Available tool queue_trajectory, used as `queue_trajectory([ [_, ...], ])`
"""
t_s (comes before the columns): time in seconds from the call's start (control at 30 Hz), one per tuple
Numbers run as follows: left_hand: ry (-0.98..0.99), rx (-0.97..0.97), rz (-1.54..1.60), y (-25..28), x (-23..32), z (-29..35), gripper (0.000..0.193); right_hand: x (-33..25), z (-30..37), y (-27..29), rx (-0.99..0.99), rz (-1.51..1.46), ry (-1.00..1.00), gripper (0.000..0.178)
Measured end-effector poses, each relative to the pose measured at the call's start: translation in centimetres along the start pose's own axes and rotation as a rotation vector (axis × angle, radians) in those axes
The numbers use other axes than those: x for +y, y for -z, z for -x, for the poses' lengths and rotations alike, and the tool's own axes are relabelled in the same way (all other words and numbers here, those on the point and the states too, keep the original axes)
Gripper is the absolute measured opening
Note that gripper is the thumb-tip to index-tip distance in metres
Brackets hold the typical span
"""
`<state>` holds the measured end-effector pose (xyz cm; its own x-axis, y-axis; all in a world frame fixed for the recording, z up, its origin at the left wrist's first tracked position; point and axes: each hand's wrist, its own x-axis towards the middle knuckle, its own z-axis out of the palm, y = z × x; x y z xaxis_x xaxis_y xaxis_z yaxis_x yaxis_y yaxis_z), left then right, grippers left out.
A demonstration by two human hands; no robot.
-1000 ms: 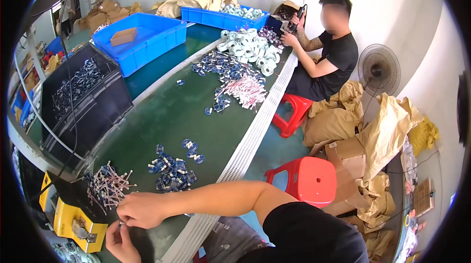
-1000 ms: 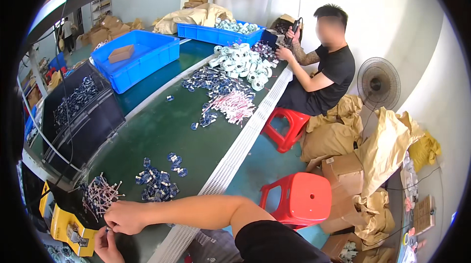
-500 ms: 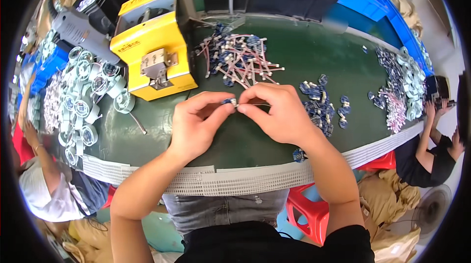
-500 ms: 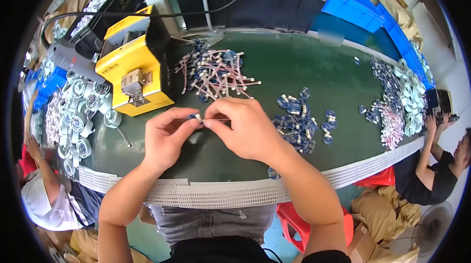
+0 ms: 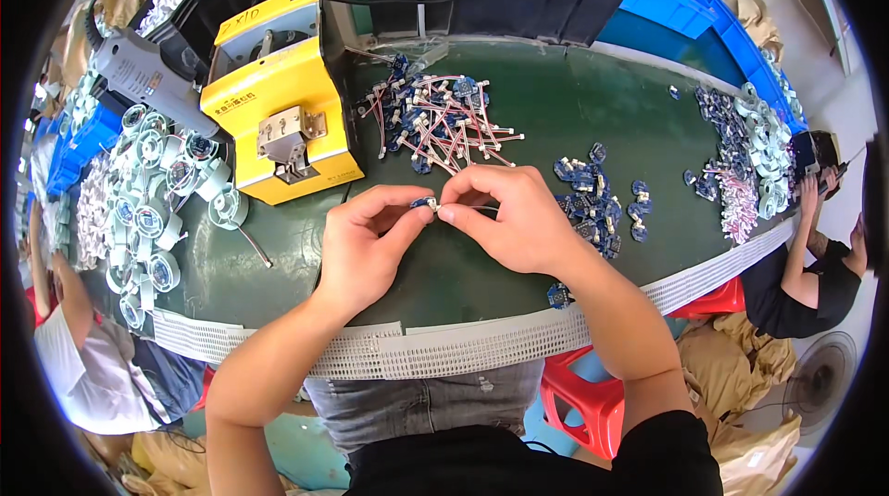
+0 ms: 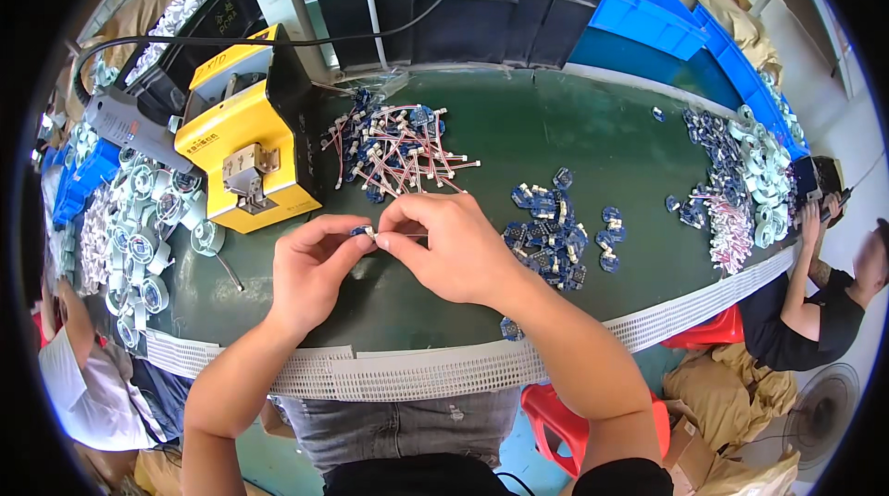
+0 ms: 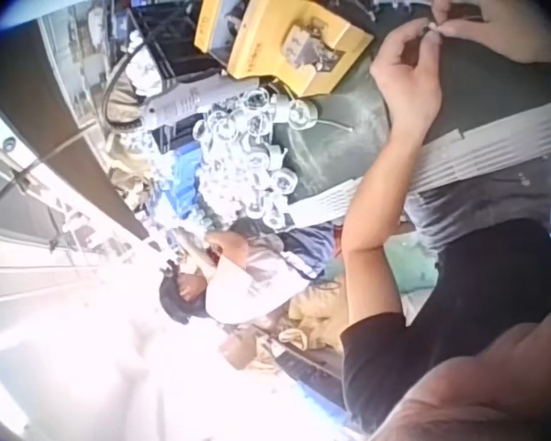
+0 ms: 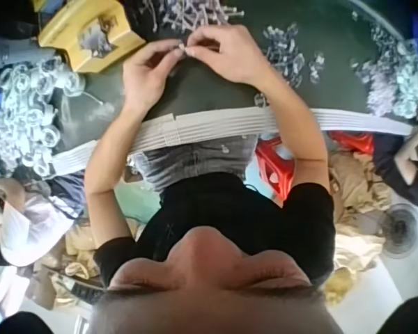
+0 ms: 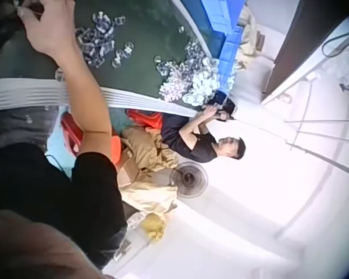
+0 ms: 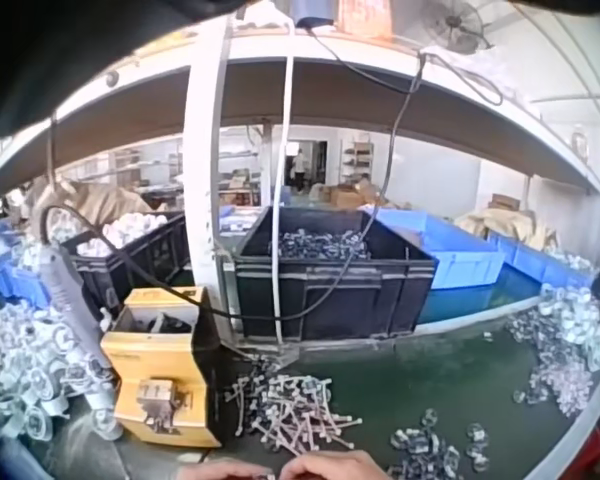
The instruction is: The worker is assembling small electronic components, managing wiring, and organizing parts on an assembly line.
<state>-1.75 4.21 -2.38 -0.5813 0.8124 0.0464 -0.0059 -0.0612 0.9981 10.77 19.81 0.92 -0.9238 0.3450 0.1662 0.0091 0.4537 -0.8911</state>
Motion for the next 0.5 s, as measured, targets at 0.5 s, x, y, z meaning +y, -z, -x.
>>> queue_trajectory([
  [0.5,-0.072,-0.077,-0.251,1.6,1.0,0.6,0.012,1.1,-0.2,1.0,-0.148,-0.029,0.270,0.016],
])
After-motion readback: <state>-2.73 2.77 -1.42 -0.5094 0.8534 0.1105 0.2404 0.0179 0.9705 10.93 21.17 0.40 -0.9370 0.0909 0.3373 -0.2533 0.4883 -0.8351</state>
